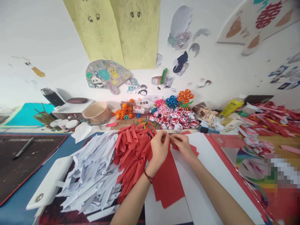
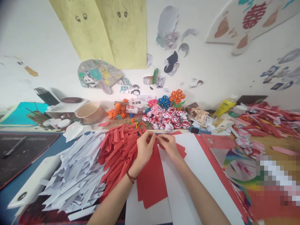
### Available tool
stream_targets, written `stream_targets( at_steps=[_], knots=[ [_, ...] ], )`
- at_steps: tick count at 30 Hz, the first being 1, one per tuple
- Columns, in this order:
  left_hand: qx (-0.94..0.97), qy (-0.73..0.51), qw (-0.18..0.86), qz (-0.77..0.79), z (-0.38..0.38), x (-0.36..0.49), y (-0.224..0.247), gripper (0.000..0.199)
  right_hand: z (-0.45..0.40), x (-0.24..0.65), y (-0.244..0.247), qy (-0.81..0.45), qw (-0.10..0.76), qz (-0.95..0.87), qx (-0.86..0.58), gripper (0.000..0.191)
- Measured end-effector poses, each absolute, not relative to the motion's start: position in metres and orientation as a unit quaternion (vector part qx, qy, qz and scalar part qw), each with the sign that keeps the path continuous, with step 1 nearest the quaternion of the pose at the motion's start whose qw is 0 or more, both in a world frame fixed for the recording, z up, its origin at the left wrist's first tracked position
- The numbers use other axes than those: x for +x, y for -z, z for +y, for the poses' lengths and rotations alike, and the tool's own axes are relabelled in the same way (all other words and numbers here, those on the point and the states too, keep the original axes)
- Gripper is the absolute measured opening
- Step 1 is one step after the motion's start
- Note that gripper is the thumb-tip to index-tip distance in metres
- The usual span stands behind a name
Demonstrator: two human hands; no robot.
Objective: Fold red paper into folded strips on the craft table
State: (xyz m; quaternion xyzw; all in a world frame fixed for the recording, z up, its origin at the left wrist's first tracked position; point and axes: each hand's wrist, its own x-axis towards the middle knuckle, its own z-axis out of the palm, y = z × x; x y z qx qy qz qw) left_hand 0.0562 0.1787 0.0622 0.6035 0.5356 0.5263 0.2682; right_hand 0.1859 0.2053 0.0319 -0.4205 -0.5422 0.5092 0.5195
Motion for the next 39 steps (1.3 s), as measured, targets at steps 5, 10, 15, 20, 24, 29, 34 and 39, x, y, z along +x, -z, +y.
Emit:
stream_targets(
  at_steps=[5,10,15,20,24,29,34,39],
  knots=[
    [0.607,-0.522,0.286,0.527,0.179,0.056,-0.06,0.016,0.207,0.19,-0.031,-0.523,0.511,-0.544,-0.412,0.03],
    [0.581,-0.548,0.323,0.508,0.181,0.053,-0.056,0.018,0.209,0.19,-0.029,-0.556,0.502,-0.541,-0.382,0.026],
    [0.564,-0.55,0.355,0.503,0.186,0.053,-0.051,0.019,0.21,0.189,-0.03,-0.56,0.475,-0.565,-0.376,0.028],
    [0.542,-0.557,0.378,0.503,0.187,0.056,-0.045,0.018,0.209,0.19,-0.028,-0.53,0.491,-0.571,-0.39,0.027],
    [0.513,-0.596,0.382,0.486,0.185,0.064,-0.041,0.017,0.206,0.188,-0.029,-0.496,0.529,-0.571,-0.385,0.025],
    [0.512,-0.605,0.37,0.484,0.181,0.07,-0.041,0.022,0.203,0.185,-0.034,-0.47,0.55,-0.567,-0.393,0.027],
    [0.552,-0.566,0.374,0.484,0.179,0.071,-0.042,0.023,0.207,0.188,-0.036,-0.457,0.589,-0.537,-0.396,0.026],
    [0.569,-0.542,0.375,0.491,0.178,0.074,-0.04,0.025,0.214,0.193,-0.035,-0.452,0.606,-0.513,-0.407,0.027]
  ],
)
